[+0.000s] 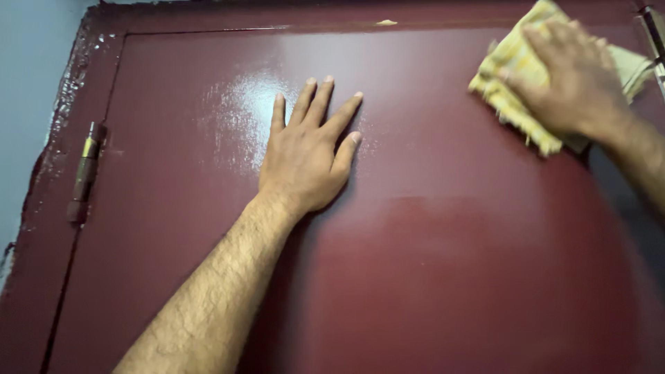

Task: The person wipes the surface of a maroon door with a yellow cloth, moving systematically from the top edge down the sides and across the main panel. The person uses one hand to hold the cloth and the other to stabilize against the door while cleaning.

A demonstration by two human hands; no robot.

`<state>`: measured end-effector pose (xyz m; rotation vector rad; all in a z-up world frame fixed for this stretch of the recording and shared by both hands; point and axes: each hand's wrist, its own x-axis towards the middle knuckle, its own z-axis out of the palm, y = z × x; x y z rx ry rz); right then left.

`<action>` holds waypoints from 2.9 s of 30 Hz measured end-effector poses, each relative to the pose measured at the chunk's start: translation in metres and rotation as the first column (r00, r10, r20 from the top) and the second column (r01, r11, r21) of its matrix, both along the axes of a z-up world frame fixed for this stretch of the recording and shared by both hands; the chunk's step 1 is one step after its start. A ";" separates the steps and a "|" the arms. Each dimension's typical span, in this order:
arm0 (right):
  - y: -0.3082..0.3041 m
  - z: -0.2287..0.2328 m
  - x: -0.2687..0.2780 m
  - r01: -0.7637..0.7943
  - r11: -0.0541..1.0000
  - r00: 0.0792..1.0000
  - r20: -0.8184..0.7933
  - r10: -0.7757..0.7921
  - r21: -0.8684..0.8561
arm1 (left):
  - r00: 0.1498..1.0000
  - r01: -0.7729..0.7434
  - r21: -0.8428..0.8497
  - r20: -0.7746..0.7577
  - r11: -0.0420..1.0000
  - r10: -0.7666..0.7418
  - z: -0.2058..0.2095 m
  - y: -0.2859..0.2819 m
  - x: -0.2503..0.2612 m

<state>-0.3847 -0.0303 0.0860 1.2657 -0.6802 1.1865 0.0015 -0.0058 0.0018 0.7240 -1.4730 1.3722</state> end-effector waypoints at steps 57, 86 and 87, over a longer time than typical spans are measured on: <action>0.041 -0.147 0.138 -0.039 0.992 0.862 -0.498 0.093 0.119 | 0.995 -0.055 0.015 0.080 0.998 0.054 -0.018 0.010 0.015; 0.013 -0.144 -0.065 -0.138 0.987 0.975 -0.165 0.151 0.084 | 0.996 -0.081 0.027 0.021 0.996 0.081 -0.020 0.013 0.004; 0.006 -0.128 -0.083 0.026 0.999 0.999 -0.037 -0.027 -0.018 | 0.994 -0.103 0.064 -0.028 0.993 0.105 -0.021 0.016 -0.005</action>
